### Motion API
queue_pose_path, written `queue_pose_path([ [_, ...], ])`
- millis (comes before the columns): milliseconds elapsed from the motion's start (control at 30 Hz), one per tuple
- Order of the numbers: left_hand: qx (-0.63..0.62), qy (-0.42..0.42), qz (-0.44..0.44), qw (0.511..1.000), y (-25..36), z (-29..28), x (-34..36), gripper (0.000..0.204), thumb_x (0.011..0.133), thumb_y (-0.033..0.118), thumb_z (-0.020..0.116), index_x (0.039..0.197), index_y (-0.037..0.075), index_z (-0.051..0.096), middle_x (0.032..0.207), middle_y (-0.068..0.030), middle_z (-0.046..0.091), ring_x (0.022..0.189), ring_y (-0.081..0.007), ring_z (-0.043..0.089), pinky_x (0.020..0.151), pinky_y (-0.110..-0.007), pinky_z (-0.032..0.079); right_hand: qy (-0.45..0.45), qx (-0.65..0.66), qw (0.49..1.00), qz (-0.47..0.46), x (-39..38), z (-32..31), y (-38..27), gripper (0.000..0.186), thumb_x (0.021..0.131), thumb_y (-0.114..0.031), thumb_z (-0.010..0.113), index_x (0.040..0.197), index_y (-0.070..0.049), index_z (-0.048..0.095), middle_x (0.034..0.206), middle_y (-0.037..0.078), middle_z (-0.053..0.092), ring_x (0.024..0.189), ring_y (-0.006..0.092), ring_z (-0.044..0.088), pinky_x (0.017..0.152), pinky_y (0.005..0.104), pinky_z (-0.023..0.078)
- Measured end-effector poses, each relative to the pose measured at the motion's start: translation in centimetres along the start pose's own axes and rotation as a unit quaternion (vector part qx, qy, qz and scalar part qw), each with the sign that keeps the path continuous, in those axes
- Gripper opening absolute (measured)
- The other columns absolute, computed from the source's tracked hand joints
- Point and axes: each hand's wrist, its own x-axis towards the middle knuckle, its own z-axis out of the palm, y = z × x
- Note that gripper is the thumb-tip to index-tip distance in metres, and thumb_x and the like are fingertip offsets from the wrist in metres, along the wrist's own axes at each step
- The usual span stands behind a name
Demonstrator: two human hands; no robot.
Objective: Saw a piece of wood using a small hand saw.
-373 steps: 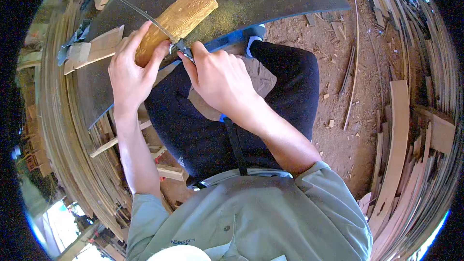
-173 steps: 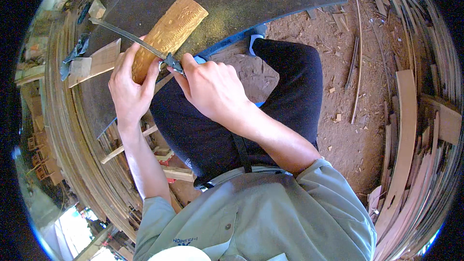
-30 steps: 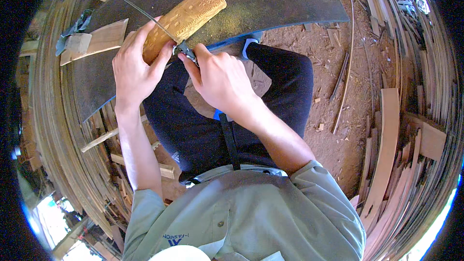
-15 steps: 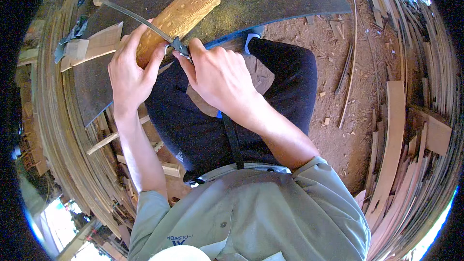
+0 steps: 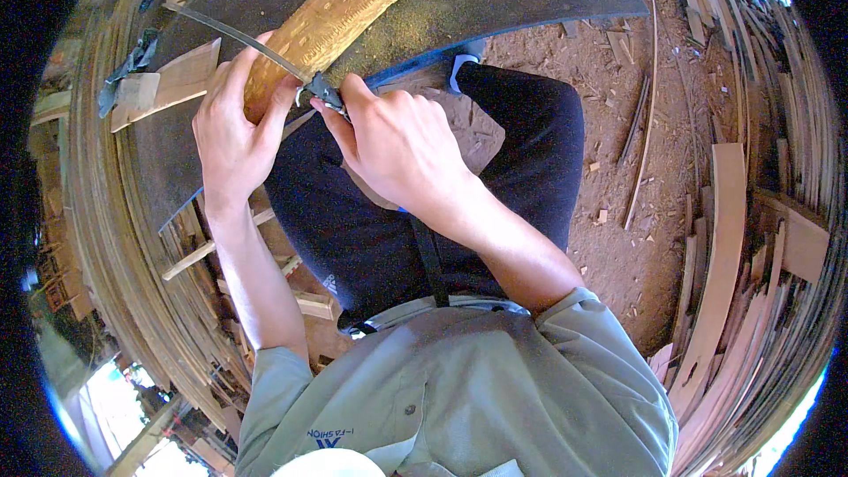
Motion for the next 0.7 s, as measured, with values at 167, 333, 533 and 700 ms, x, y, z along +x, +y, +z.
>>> queue_pose_path([
  [167, 0.005, -0.003, -0.010, 1.000, -0.08, -0.03, -0.01, 0.049, 0.098, 0.033, 0.078, 0.137, 0.005, 0.068, 0.115, -0.0172, 0.075, 0.105, -0.0346, 0.075, 0.089, -0.043, 0.058, 0.013, -0.017, 1.000, -0.003, 0.19, 0.23, 0.24, 0.041, 0.109, -0.038, 0.059, 0.090, -0.002, 0.056, 0.058, 0.024, 0.062, 0.056, 0.0467, 0.066, 0.052, 0.0562, 0.054],
  [333, 0.003, 0.003, 0.002, 1.000, -0.45, 0.04, 0.03, 0.051, 0.098, 0.034, 0.079, 0.137, 0.004, 0.068, 0.114, -0.0170, 0.075, 0.104, -0.0345, 0.075, 0.088, -0.044, 0.058, 0.006, -0.016, 1.000, -0.006, 0.32, 0.21, 0.19, 0.040, 0.109, -0.037, 0.059, 0.091, -0.002, 0.056, 0.059, 0.024, 0.062, 0.056, 0.0467, 0.067, 0.052, 0.0562, 0.054],
  [533, 0.007, 0.026, 0.023, 0.999, -0.63, 0.22, -0.16, 0.054, 0.094, 0.042, 0.081, 0.129, 0.003, 0.070, 0.104, -0.0158, 0.075, 0.093, -0.0315, 0.076, 0.078, -0.043, 0.060, -0.010, -0.007, 1.000, 0.009, 0.15, 0.16, -0.16, 0.038, 0.109, -0.036, 0.058, 0.091, -0.002, 0.056, 0.060, 0.025, 0.064, 0.059, 0.0475, 0.068, 0.055, 0.0570, 0.055],
  [700, 0.020, 0.028, 0.037, 0.999, -0.64, 0.38, -0.44, 0.053, 0.094, 0.042, 0.081, 0.129, 0.004, 0.071, 0.104, -0.0147, 0.076, 0.093, -0.0301, 0.076, 0.079, -0.043, 0.061, -0.024, 0.000, 0.999, 0.034, -0.55, 0.16, -0.40, 0.034, 0.108, -0.032, 0.058, 0.094, -0.001, 0.058, 0.064, 0.027, 0.065, 0.062, 0.0493, 0.069, 0.058, 0.0597, 0.056],
])
